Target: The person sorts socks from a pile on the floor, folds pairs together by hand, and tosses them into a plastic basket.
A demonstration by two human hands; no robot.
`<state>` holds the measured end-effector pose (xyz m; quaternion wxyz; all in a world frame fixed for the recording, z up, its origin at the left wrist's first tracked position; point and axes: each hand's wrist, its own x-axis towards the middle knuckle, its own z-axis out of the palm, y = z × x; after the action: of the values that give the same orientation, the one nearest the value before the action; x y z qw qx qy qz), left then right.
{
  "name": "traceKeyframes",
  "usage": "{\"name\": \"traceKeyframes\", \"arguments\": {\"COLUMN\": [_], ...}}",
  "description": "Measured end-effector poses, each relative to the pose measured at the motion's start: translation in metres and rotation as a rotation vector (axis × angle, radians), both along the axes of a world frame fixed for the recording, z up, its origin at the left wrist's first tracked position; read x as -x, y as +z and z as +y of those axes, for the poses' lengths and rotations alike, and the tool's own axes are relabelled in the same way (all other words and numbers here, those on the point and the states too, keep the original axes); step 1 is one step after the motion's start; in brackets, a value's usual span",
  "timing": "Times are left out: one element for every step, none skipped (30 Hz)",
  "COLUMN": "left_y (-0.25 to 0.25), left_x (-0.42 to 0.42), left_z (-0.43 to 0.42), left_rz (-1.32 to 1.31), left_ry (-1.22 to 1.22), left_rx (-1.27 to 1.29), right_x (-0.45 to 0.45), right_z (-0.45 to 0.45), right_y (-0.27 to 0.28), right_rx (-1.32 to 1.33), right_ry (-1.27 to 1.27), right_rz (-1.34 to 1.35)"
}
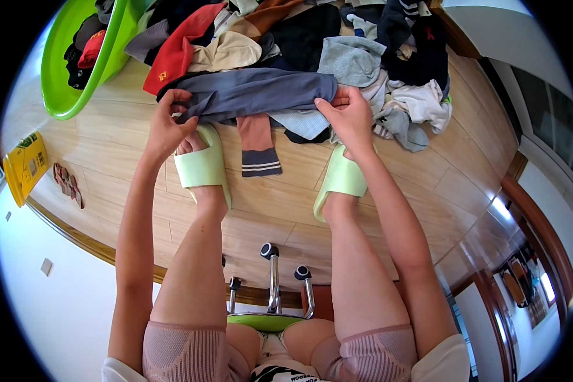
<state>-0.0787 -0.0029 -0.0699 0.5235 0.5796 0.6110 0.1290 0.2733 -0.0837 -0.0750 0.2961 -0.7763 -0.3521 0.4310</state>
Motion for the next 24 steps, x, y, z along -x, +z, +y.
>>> {"name": "traceKeyframes", "arguments": {"left_y": [0.003, 0.007, 0.01, 0.012, 0.013, 0.013, 0.005, -0.01, -0.014, -0.018, -0.021, -0.018, -0.012, -0.009, -0.005, -0.002, 0.0, -0.001, -0.003, -0.005, -0.005, -0.005, -0.005, -0.012], "left_x": [-0.002, -0.005, -0.009, -0.013, -0.017, -0.018, -0.012, 0.0, 0.005, 0.01, 0.016, 0.015, 0.015, 0.017, 0.02, 0.021, 0.022, 0.023, 0.023, 0.024, 0.02, 0.015, 0.012, 0.016], "left_z": [-0.003, -0.007, -0.011, -0.014, -0.016, -0.017, -0.018, -0.017, -0.013, -0.011, -0.01, -0.007, -0.004, -0.002, 0.001, 0.003, 0.002, 0.002, 0.003, 0.004, 0.005, 0.007, 0.008, 0.009], "left_rz": [0.041, 0.081, 0.122, 0.143, 0.165, 0.186, 0.191, 0.196, 0.202, 0.039, -0.122, -0.283, -0.37, -0.475, -0.579, -0.683, -0.729, -0.768, -0.808, -0.849, -0.869, -0.89, -0.91, -0.869], "left_ry": [-0.038, -0.076, -0.113, -0.132, -0.15, -0.169, -0.173, -0.177, -0.182, -0.013, 0.155, 0.321, 0.404, 0.428, 0.45, 0.472, 0.473, 0.533, 0.593, 0.654, 0.677, 0.7, 0.723, 0.714], "left_rx": [-0.087, -0.174, -0.261, -0.31, -0.358, -0.407, -0.428, -0.449, -0.47, -0.241, -0.01, 0.222, 0.311, 0.349, 0.388, 0.426, 0.441, 0.462, 0.481, 0.5, 0.519, 0.537, 0.555, 0.564], "right_x": [-0.001, -0.002, -0.003, -0.004, -0.005, -0.005, -0.006, -0.008, -0.009, -0.01, -0.011, -0.013, -0.019, -0.026, -0.026, -0.026, -0.026, -0.025, -0.03, -0.039, -0.041, -0.041, -0.039, -0.036], "right_z": [0.0, 0.0, -0.001, -0.003, -0.005, -0.006, -0.006, -0.005, -0.004, -0.003, -0.003, -0.002, -0.003, -0.006, -0.004, -0.002, -0.001, 0.001, 0.0, -0.002, 0.001, 0.001, 0.001, 0.002], "right_y": [-0.001, -0.004, -0.008, -0.011, -0.015, -0.017, -0.013, -0.008, -0.001, 0.006, 0.012, 0.015, 0.012, 0.005, 0.007, 0.009, 0.012, 0.015, 0.01, 0.0, 0.0, 0.0, 0.0, 0.002], "right_rx": [0.031, 0.061, 0.092, 0.062, 0.031, 0.001, -0.017, -0.036, -0.055, -0.063, -0.072, -0.081, -0.114, -0.148, -0.181, -0.201, -0.22, -0.239, -0.272, -0.305, -0.338, -0.285, -0.232, -0.177], "right_ry": [0.027, 0.053, 0.08, 0.024, -0.032, -0.089, -0.113, -0.137, -0.162, -0.168, -0.174, -0.179, -0.212, -0.244, -0.278, -0.306, -0.335, -0.364, -0.287, -0.21, -0.132, -0.064, 0.003, 0.07], "right_rz": [-0.016, -0.033, -0.049, 0.069, 0.187, 0.305, 0.361, 0.417, 0.473, 0.484, 0.495, 0.505, 0.63, 0.754, 0.878, 0.89, 0.902, 0.914, 0.876, 0.837, 0.797, 0.595, 0.393, 0.191]}}
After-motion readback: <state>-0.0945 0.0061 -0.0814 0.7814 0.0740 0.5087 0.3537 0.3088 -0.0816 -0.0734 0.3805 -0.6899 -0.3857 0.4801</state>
